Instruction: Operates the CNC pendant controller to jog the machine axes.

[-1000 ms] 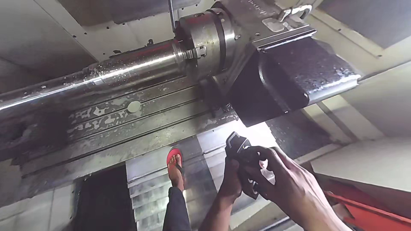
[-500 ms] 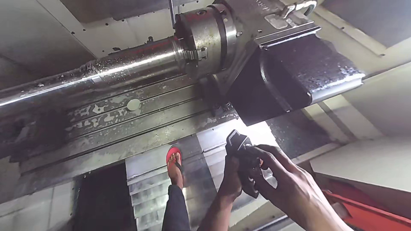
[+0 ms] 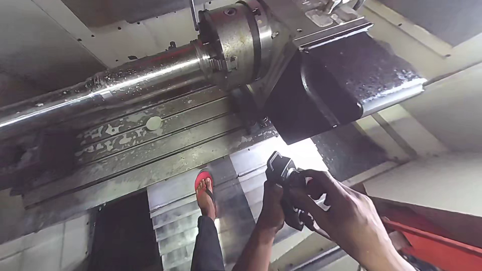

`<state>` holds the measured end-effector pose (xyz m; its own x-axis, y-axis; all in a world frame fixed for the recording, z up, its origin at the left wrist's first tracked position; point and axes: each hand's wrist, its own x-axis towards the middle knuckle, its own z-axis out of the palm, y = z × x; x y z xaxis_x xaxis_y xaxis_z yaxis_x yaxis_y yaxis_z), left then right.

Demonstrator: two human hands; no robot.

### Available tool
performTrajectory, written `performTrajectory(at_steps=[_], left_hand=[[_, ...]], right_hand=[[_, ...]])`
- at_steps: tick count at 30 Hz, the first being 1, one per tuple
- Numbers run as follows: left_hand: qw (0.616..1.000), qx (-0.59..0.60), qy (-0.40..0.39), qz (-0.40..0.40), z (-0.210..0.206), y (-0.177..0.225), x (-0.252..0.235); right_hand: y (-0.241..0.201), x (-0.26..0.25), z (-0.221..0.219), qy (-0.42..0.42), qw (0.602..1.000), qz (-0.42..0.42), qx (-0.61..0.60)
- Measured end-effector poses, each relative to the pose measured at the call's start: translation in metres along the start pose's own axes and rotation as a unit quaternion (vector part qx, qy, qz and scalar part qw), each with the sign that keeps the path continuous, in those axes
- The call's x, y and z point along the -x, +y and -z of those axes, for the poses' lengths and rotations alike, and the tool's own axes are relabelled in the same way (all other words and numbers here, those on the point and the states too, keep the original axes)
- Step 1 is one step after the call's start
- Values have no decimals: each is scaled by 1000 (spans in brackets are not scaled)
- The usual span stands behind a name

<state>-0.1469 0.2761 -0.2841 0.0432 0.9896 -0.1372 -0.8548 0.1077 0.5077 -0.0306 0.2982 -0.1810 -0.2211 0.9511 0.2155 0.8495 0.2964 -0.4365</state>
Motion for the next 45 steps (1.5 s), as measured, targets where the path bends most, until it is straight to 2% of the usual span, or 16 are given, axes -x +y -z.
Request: performTrajectory(at_steps=[3, 6, 9, 15, 19, 23, 26, 33, 36, 40, 41, 45], left_hand=[[1000, -5, 12, 7, -1, 1, 1], [999, -9, 42, 25, -1, 2, -2], [999, 11, 38, 19, 0, 5, -6], [999, 18, 39, -7, -4, 6, -6], [998, 21, 58, -22, -8, 11, -4], [997, 67, 17, -14, -3, 8, -5], [998, 57, 18, -16, 0, 6, -5], [997, 76, -9, 9, 10, -5, -9], [996, 87, -11, 8, 6, -4, -10], [997, 54, 53, 17, -4, 4, -8], [996, 32, 76, 17, -9, 10, -7], [996, 25, 78, 29, -14, 12, -8]], right_hand=[[2, 3, 6, -21, 999, -24, 14], [2, 16, 1, -56, 998, -13, -2], [1, 23, -8, -48, 999, 0, -25], [-3, 31, -10, -19, 998, -60, -15], [-2, 29, -11, -4, 1000, 16, -24], [3, 30, -10, -4, 996, 84, -32], [8, 30, -9, -17, 992, 114, -46], [13, 29, -5, -34, 987, 144, -65], [15, 30, -5, -29, 989, 126, -66], [18, 41, -1, -57, 996, 60, 29], [21, 42, -5, -65, 994, 67, 51], [27, 46, -13, -85, 989, 94, 70]])
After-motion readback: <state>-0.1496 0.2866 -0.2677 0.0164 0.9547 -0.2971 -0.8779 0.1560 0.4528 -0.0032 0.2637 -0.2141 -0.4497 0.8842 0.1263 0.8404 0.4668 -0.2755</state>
